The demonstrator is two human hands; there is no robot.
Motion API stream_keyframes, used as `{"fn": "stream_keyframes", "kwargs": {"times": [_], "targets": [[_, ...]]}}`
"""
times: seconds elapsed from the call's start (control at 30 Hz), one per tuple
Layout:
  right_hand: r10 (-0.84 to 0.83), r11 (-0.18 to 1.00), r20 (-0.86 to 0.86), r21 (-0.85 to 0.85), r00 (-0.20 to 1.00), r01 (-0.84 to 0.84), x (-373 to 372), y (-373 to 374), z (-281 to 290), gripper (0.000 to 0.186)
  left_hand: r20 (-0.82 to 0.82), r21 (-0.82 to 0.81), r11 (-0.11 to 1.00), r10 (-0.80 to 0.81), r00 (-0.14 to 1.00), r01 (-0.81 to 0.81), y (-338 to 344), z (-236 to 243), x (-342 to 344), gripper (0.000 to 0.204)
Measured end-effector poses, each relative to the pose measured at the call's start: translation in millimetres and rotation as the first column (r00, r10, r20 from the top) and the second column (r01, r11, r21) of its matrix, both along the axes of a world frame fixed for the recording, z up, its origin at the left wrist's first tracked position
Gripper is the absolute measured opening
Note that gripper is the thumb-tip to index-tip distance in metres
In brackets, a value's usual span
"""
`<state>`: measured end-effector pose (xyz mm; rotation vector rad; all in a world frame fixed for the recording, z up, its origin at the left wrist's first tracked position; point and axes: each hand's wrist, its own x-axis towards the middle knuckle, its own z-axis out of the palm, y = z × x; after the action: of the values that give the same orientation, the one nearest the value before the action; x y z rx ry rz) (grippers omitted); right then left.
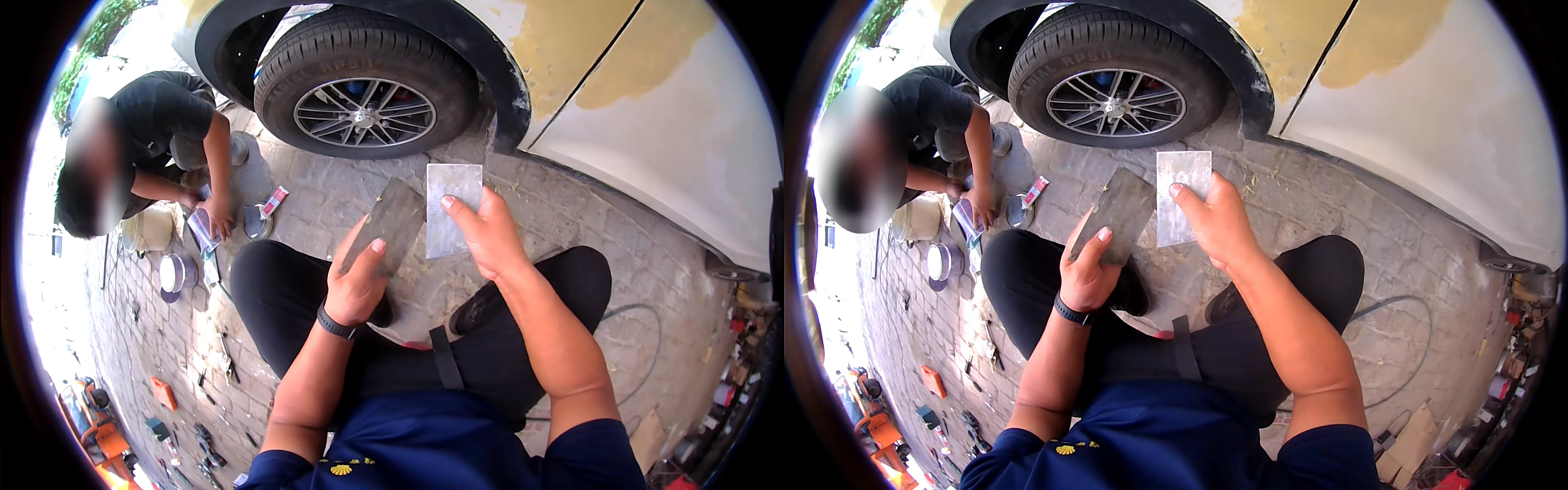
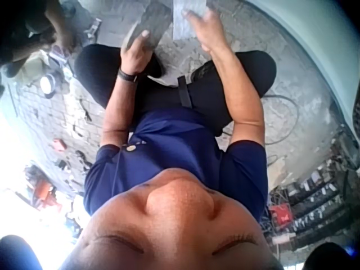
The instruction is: The person applies a beige body filler to the side panel of a white car using a metal spreader. They smooth the filler over a damaged area near the wheel arch and door, occasionally scraping excess material from the tool.
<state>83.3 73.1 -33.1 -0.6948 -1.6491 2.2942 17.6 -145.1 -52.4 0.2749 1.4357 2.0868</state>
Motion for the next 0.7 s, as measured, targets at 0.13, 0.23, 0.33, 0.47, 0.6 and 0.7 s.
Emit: {"fn": "stream_keyframes", "kwargs": {"times": [0.13,0.23,0.33,0.47,0.6,0.7], "targets": [[0.062,0.997,0.006,0.05,0.998,-0.062,1,-5,3,0.026,-0.09,-0.044,0.998,-0.048,0.995,0.045,-1,3,0,0.054],[0.069,0.991,0.014,0.116,0.998,-0.07,0,-9,4,0.025,-0.017,0.028,0.999,-0.031,0.999,0.032,1,-4,-1,0.053],[-0.048,0.994,-0.003,0.097,0.999,0.048,-2,-2,0,0.025,0.14,0.13,0.991,-0.03,0.99,0.012,10,11,2,0.052],[-0.127,0.991,-0.03,0.035,0.992,0.128,-7,5,-8,0.024,-0.103,-0.02,0.996,-0.085,0.991,0.084,8,7,2,0.051],[-0.267,0.96,-0.059,0.066,0.962,0.271,-10,9,-7,0.024,0.104,0.101,0.995,-0.022,0.994,0.012,11,10,4,0.051],[-0.261,0.965,-0.131,-0.059,0.956,0.255,-8,20,-4,0.024,0.04,0.053,0.999,0.008,0.999,-0.01,10,8,1,0.051]]}}
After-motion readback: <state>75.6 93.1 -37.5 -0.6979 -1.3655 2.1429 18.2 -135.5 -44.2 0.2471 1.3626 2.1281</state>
